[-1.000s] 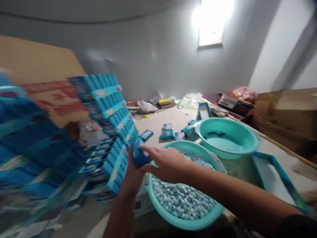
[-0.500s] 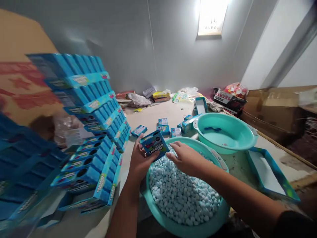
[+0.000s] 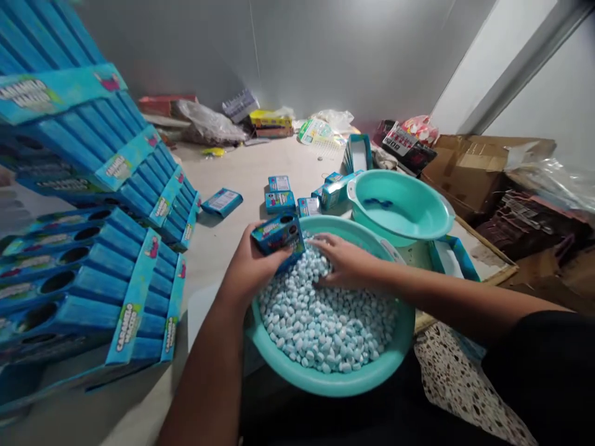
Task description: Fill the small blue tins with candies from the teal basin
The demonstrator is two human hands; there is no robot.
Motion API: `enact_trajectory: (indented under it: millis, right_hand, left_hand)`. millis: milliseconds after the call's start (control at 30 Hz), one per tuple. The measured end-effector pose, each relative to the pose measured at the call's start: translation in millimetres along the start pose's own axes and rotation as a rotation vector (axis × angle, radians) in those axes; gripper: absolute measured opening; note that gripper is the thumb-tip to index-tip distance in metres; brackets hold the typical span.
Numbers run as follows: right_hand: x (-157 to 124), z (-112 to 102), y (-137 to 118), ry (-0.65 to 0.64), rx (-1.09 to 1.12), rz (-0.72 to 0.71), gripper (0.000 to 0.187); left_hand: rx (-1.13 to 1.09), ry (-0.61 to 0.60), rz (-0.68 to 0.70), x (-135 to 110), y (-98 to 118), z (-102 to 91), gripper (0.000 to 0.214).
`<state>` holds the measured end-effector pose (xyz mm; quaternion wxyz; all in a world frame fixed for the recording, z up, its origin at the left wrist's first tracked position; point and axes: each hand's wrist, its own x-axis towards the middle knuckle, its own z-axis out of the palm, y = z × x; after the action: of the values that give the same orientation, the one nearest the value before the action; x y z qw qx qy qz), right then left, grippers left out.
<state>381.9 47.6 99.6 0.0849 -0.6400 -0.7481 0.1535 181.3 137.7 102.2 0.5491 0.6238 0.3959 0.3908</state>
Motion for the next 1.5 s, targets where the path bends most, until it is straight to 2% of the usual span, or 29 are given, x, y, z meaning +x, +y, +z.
enact_trajectory:
  millis: [133, 267, 333, 433, 567, 633, 700, 800, 900, 1000, 1133, 1300, 1400, 1500]
  right_hand:
    - [-1.5, -1.1, 3.2, -0.003, 0.105, 0.020, 0.084]
    - [-14.6, -6.2, -5.8, -0.021, 0.286, -0.006, 0.071]
    - [-18.5, -7.6, -9.8, -0.038, 0.391, 0.055, 0.070]
    - [-17.0, -6.7, -14.3, -0.098, 0.582, 0.224, 0.069]
    - [-8.7, -3.4, -24.0, -0.148, 0.890, 0.283, 0.038]
    - [-6.3, -1.6, -29.2, -0.154, 1.050, 0.329, 0.032]
    - [-5.5, 0.4, -32.0, -0.184, 1.230, 0.436, 0.033]
    - [-4.1, 4.5, -29.7, -0.340, 1.493, 0.615, 0.043]
    - [-0.1, 10.3, -24.0, -0.413, 1.637, 0.706, 0.050]
    - [3.7, 14.0, -20.5, -0.369, 1.680, 0.736, 0.050]
    - [3.5, 10.0, -22.5, -0.315, 1.683, 0.635, 0.042]
    - [-0.7, 0.0, -30.0, -0.083, 1.586, 0.479, 0.032]
    - [-1.8, -7.6, -31.1, 0.028, 1.547, 0.356, 0.029]
    - [0.6, -18.0, -27.1, 0.131, 1.419, 0.309, 0.031]
  left_hand:
    - [0.021, -0.075, -0.020, 12.2, -0.7, -3.7, 0.059]
    - [0.023, -0.059, 0.115, 5.5, -6.9, -1.2, 0.060]
    - [0.049, -0.093, 0.182, -0.1, -8.2, 1.4, 0.059]
    - [0.161, -0.144, 0.246, -4.7, -6.6, 2.7, 0.051]
    - [0.321, -0.143, 0.282, -5.6, -1.5, 1.4, 0.048]
    - [0.369, -0.132, 0.276, -5.5, 0.1, 1.5, 0.049]
    - [0.423, -0.134, 0.262, -5.4, 0.5, 2.2, 0.050]
    - [0.484, -0.122, 0.240, -4.8, -1.0, 3.4, 0.056]
    - [0.523, -0.091, 0.227, -4.4, -3.4, 3.4, 0.059]
    - [0.557, -0.084, 0.232, -4.3, -5.2, 2.0, 0.056]
    - [0.549, -0.100, 0.228, -3.7, -6.5, 0.3, 0.051]
    - [0.562, -0.156, 0.219, -3.0, -8.2, 1.1, 0.046]
    - [0.569, -0.167, 0.208, -5.0, -9.3, 1.7, 0.046]
    - [0.533, -0.157, 0.202, -8.1, -5.7, 3.7, 0.049]
